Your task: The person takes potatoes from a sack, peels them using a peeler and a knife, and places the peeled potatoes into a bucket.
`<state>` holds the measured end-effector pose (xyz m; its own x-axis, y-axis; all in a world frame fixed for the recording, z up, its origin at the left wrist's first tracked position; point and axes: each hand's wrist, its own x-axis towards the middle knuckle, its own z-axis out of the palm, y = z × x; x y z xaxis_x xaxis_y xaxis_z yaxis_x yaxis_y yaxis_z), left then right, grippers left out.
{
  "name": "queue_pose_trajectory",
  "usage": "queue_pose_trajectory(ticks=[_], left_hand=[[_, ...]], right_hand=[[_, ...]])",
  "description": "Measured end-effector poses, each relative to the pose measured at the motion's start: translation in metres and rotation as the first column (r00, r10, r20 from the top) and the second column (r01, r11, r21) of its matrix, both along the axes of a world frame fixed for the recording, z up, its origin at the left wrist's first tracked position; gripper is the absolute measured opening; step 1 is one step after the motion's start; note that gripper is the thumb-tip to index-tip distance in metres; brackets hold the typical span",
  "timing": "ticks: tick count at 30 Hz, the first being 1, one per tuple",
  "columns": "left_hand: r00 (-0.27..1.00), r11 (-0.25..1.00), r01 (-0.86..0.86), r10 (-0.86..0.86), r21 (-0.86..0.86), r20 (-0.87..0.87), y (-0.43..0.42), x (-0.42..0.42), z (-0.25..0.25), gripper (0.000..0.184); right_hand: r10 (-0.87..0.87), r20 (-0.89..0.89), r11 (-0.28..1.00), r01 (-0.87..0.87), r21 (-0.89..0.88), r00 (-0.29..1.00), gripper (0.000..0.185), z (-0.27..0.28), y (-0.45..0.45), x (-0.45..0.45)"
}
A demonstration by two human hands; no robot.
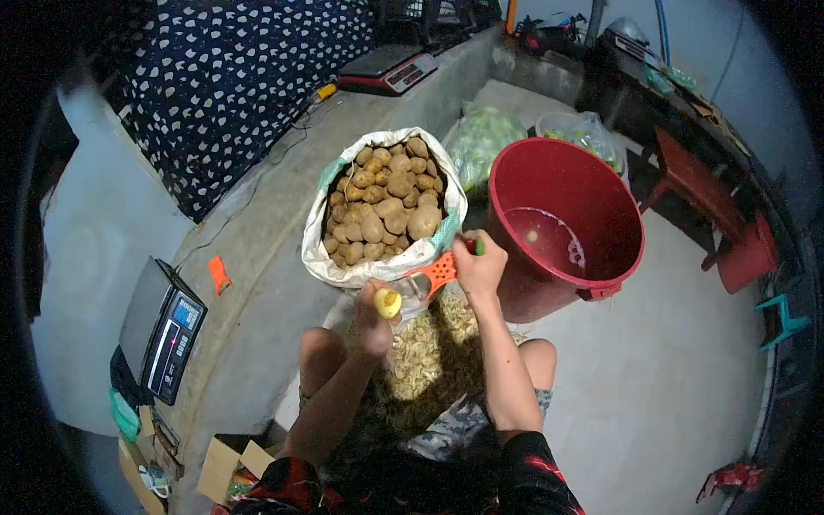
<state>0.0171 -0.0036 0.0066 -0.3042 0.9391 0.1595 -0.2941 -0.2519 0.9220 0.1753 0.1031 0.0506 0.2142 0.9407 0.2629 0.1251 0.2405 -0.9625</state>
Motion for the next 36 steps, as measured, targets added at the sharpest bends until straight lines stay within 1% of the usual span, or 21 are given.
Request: queue_pose_trajectory(ticks=[2,5,6,8,9,10,12,14,16,17,18,21,24,26,28,30,31,32,34,35,36], left_hand=[[1.0,0.998,0.011,-0.011,-0.066,0.0,-0.003,-0.001,0.002,0.048],[0.993,0.996,-0.086,0.083,-0.031,-0.087,0.001,0.009,0.0,0.049],[0.993,0.996,-0.083,0.079,-0.04,-0.089,0.0,0.008,-0.004,0.049],[0.934,0.984,-0.151,0.172,0.089,-0.313,0.005,0.004,-0.009,0.052],[0.934,0.984,-0.153,0.176,0.096,-0.312,0.006,0.003,-0.007,0.052],[0.898,0.976,-0.182,0.214,0.119,-0.384,0.007,0.002,-0.005,0.053],[0.858,0.969,-0.208,0.247,0.135,-0.45,0.004,0.005,-0.001,0.055],[0.855,0.971,-0.231,0.232,0.06,-0.464,-0.002,0.012,0.011,0.057],[0.845,0.971,-0.23,0.236,0.072,-0.481,-0.002,0.01,0.007,0.06],[0.834,0.969,-0.23,0.246,0.094,-0.493,-0.001,0.01,0.006,0.064],[0.833,0.968,-0.232,0.251,0.1,-0.493,-0.001,0.01,0.008,0.064],[0.902,0.983,-0.162,0.182,0.083,-0.392,-0.001,0.009,0.007,0.071],[0.881,0.967,-0.224,0.255,0.124,-0.398,0.001,0.014,-0.001,0.074],[0.9,0.975,-0.167,0.211,0.146,-0.382,-0.002,0.014,0.009,0.075],[0.907,0.977,-0.185,0.212,0.108,-0.363,0.003,0.013,-0.001,0.075],[0.988,0.99,-0.142,0.143,0.022,-0.062,0.006,0.011,-0.006,0.072],[0.988,0.99,-0.142,0.143,0.019,-0.058,0.006,0.013,-0.005,0.072],[0.988,0.989,-0.144,0.145,0.021,-0.059,0.006,0.015,-0.005,0.07],[0.987,0.99,-0.141,0.142,0.016,-0.07,0.002,0.013,-0.005,0.068],[0.993,0.993,-0.115,0.113,-0.032,-0.041,0.003,0.011,-0.007,0.068],[0.996,0.993,-0.089,0.089,-0.075,-0.008,0.004,0.01,-0.008,0.067]], right_hand=[[-0.007,-0.005,0.999,0.008,0.051,1.0,0.018,-0.009,0.001,0.002],[0.125,0.222,0.96,-0.174,0.22,0.967,0.017,0.033,-0.032,-0.009],[0.124,0.219,0.962,-0.171,0.211,0.968,0.017,0.024,-0.028,-0.008],[0.003,0.102,0.996,-0.012,0.089,0.995,0.017,0.003,-0.005,-0.001],[-0.052,0.191,0.995,0.034,0.097,0.98,0.018,0.01,-0.002,0.005],[0.01,0.164,1.0,-0.008,-0.013,0.986,0.02,0.014,-0.004,0.012],[0.064,0.09,0.993,-0.072,0.091,0.994,0.021,0.015,-0.013,0.002],[0.109,0.238,0.981,-0.144,0.134,0.965,0.022,0.032,-0.03,-0.004],[0.079,0.186,0.993,-0.094,0.071,0.979,0.022,0.022,-0.017,-0.003],[0.037,0.225,0.998,-0.049,0.048,0.974,0.022,0.014,-0.008,0.001],[-0.004,0.263,0.999,-0.005,0.031,0.965,0.023,0.017,-0.003,0.005],[0.061,0.243,0.997,-0.071,0.033,0.968,0.025,0.022,-0.013,0.001],[0.098,0.301,0.983,-0.14,0.12,0.949,0.026,0.037,-0.029,-0.008],[0.068,0.239,0.998,-0.065,-0.018,0.969,0.026,0.022,-0.011,-0.002],[0.019,0.292,1.0,-0.024,0.014,0.956,0.027,0.025,-0.007,0.003],[0.03,0.215,1.0,-0.03,-0.005,0.976,0.026,0.03,-0.016,0.001],[0.055,0.227,0.992,-0.08,0.1,0.972,0.024,0.033,-0.025,-0.005],[0.025,0.361,0.973,-0.106,0.205,0.932,0.022,0.024,-0.027,-0.007],[-0.025,0.393,0.962,-0.085,0.26,0.919,0.021,0.024,-0.027,-0.006],[-0.026,0.392,0.962,-0.083,0.259,0.92,0.021,0.021,-0.023,-0.003],[-0.013,0.321,0.988,-0.037,0.148,0.947,0.02,0.021,-0.016,-0.001]])
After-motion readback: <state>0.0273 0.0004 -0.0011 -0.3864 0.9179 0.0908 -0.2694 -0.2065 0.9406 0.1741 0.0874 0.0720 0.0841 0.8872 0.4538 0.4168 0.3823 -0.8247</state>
